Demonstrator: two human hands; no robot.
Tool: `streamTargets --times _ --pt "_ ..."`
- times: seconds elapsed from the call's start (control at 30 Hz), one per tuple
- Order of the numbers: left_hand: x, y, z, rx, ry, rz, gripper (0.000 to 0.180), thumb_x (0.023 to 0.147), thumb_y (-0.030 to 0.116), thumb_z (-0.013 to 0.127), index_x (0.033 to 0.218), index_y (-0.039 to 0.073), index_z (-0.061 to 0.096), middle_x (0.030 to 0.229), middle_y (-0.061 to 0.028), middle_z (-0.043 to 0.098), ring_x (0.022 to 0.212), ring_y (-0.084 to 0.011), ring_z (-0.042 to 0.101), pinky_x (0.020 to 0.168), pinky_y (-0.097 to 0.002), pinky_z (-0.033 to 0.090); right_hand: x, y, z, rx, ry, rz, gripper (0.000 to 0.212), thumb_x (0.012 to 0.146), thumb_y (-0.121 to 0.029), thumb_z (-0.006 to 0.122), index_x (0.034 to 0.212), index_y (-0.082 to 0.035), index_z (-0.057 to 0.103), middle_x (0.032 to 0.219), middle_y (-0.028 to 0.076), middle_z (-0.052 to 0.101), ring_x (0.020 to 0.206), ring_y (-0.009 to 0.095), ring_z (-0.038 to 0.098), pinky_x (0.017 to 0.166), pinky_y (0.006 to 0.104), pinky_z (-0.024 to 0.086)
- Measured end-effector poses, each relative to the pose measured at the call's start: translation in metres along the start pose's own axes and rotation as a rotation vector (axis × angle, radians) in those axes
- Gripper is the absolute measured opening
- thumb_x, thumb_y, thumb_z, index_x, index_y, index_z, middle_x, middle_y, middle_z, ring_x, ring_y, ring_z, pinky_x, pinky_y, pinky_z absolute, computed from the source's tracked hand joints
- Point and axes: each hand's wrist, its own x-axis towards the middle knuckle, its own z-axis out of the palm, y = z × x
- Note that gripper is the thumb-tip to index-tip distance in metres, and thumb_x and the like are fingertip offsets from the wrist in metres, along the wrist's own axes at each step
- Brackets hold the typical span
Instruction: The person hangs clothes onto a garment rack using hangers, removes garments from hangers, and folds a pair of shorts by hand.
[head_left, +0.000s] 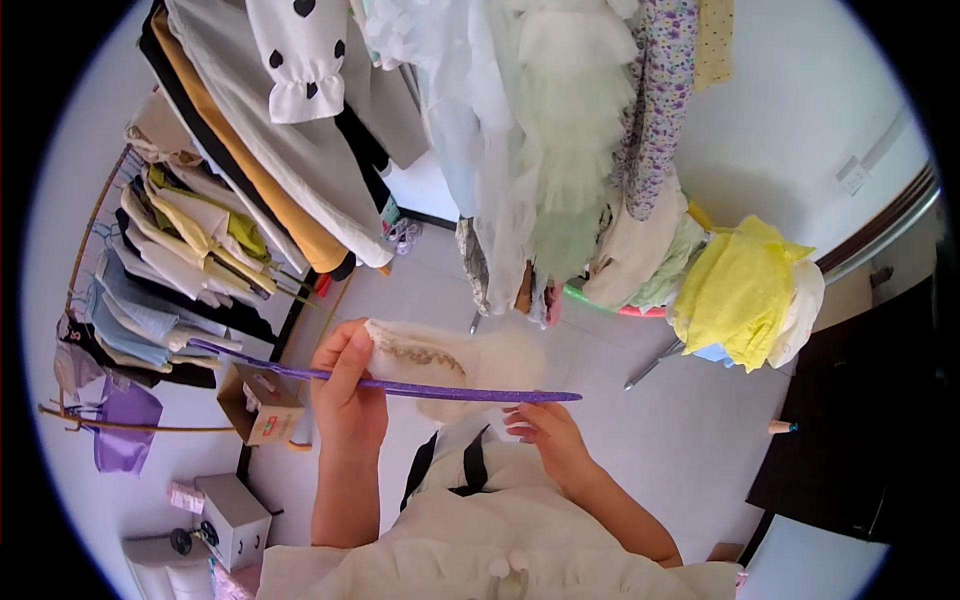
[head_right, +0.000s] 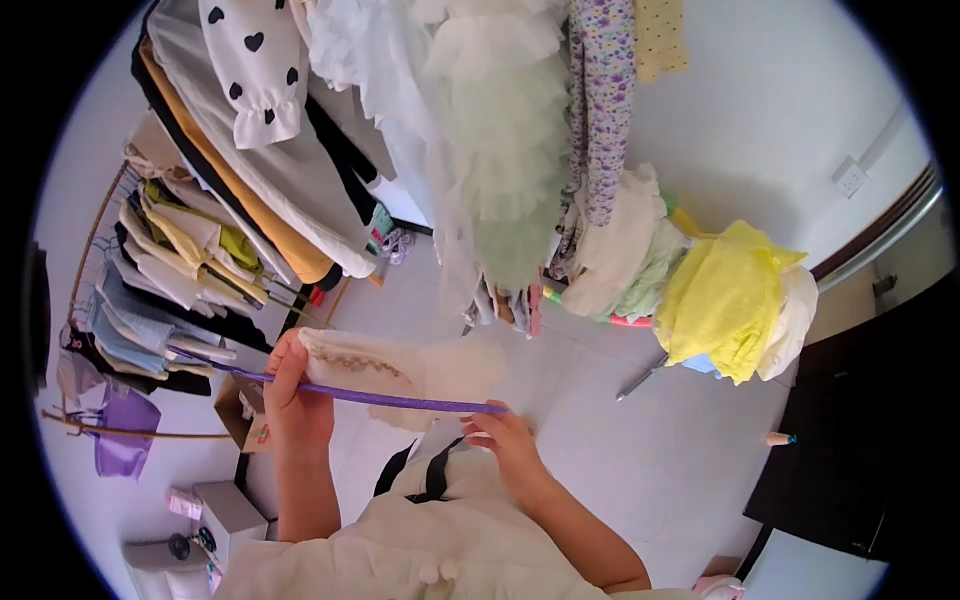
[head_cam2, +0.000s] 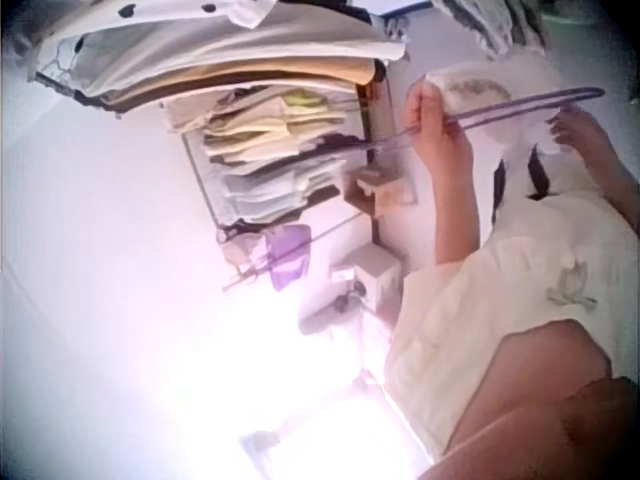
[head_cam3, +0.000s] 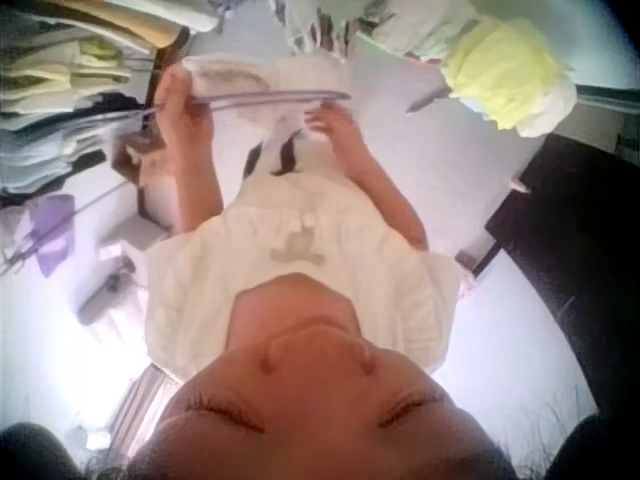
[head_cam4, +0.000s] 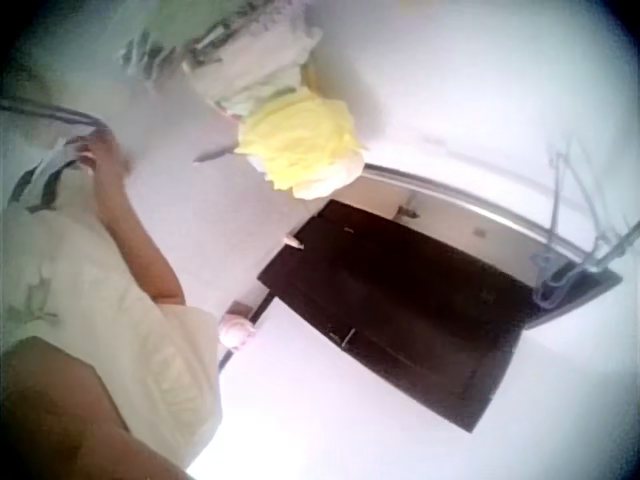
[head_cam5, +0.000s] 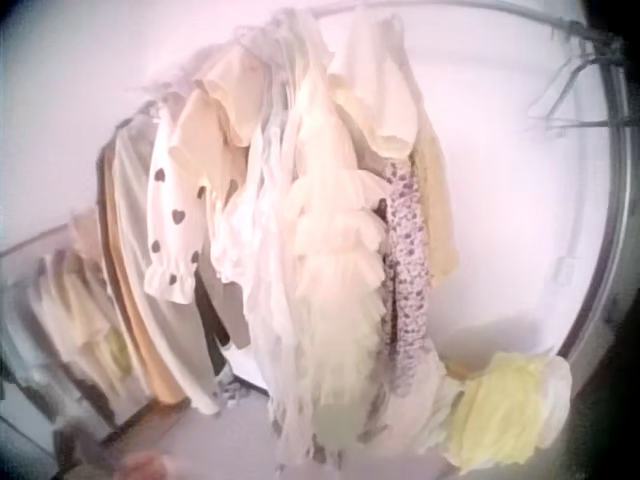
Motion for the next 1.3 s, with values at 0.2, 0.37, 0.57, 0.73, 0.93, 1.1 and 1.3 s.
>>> streamTargets --times 0.2,0.37,0.57,0.73,0.93,1.1,1.3 --pt "-0.021 0.004 0.000 0.001 0.055 0.033 0.017 0.087 0.013 0.052 0.093 -0.002 0.058 0.085 -0.0046 0.060 0.080 -0.0099 0.054 0.076 -0.0233 0.040 0.000 0.007 0.018 0.232 -0.269 -0.005 0.024 0.085 -0.014 0.054 0.107 -0.005 0.053 0.104 0.007 0.058 0.099 0.017 0.053 0.086 0.0294 0.040" --pt "-0.033 0.012 -0.016 -0.009 0.093 0.026 0.018 0.085 0.014 0.055 0.093 -0.001 0.058 0.086 -0.0046 0.060 0.081 -0.0103 0.055 0.077 -0.0238 0.040 -0.002 -0.039 0.021 -0.022 -0.023 -0.193 0.010 0.085 -0.015 0.058 0.088 -0.006 0.059 0.082 0.000 0.059 0.075 0.007 0.053 0.070 0.0219 0.041" --pt "-0.045 0.019 -0.057 0.220 -0.089 -0.063 0.010 0.080 0.009 0.059 0.077 0.000 0.060 0.071 0.0010 0.052 0.069 -0.0079 0.046 0.067 -0.0210 0.034 -0.002 -0.084 0.008 -0.076 -0.047 -0.345 0.011 0.084 -0.017 0.059 0.082 -0.007 0.059 0.073 -0.002 0.058 0.065 0.007 0.054 0.061 0.0218 0.043" --pt "-0.072 0.019 -0.082 0.297 -0.112 -0.111 0.012 0.079 0.011 0.061 0.076 0.000 0.062 0.071 0.0000 0.054 0.068 -0.0084 0.046 0.065 -0.0216 0.034 -0.017 -0.090 0.037 0.047 -0.182 -0.390 0.013 0.085 -0.014 0.056 0.092 -0.003 0.059 0.086 0.002 0.062 0.078 0.009 0.056 0.075 0.0244 0.042" --pt "-0.101 0.017 -0.116 0.264 -0.016 -0.132 0.014 0.080 0.014 0.062 0.079 0.000 0.064 0.073 -0.0021 0.056 0.068 -0.0102 0.048 0.063 -0.0240 0.037 -0.029 -0.072 0.059 -0.221 -0.288 -0.510 0.013 0.084 -0.010 0.054 0.093 -0.002 0.056 0.092 0.006 0.062 0.082 0.012 0.058 0.082 0.0260 0.040" --pt "-0.130 0.015 -0.134 0.198 0.044 -0.182 0.013 0.082 0.012 0.060 0.081 0.000 0.064 0.076 -0.0034 0.057 0.069 -0.0117 0.052 0.062 -0.0245 0.042 -0.051 -0.053 0.101 -0.115 -0.416 -0.268 0.010 0.084 -0.009 0.053 0.092 -0.003 0.054 0.091 0.007 0.061 0.080 0.011 0.057 0.078 0.0244 0.042" --pt "-0.160 0.015 -0.160 0.251 0.070 -0.195 0.015 0.084 0.012 0.057 0.084 -0.001 0.063 0.078 -0.0042 0.057 0.072 -0.0119 0.054 0.061 -0.0235 0.046 -0.043 -0.012 0.106 -0.781 -0.194 -0.379 0.019 0.088 -0.018 0.048 0.099 -0.003 0.051 0.088 0.004 0.058 0.083 0.010 0.056 0.080 0.0267 0.044"
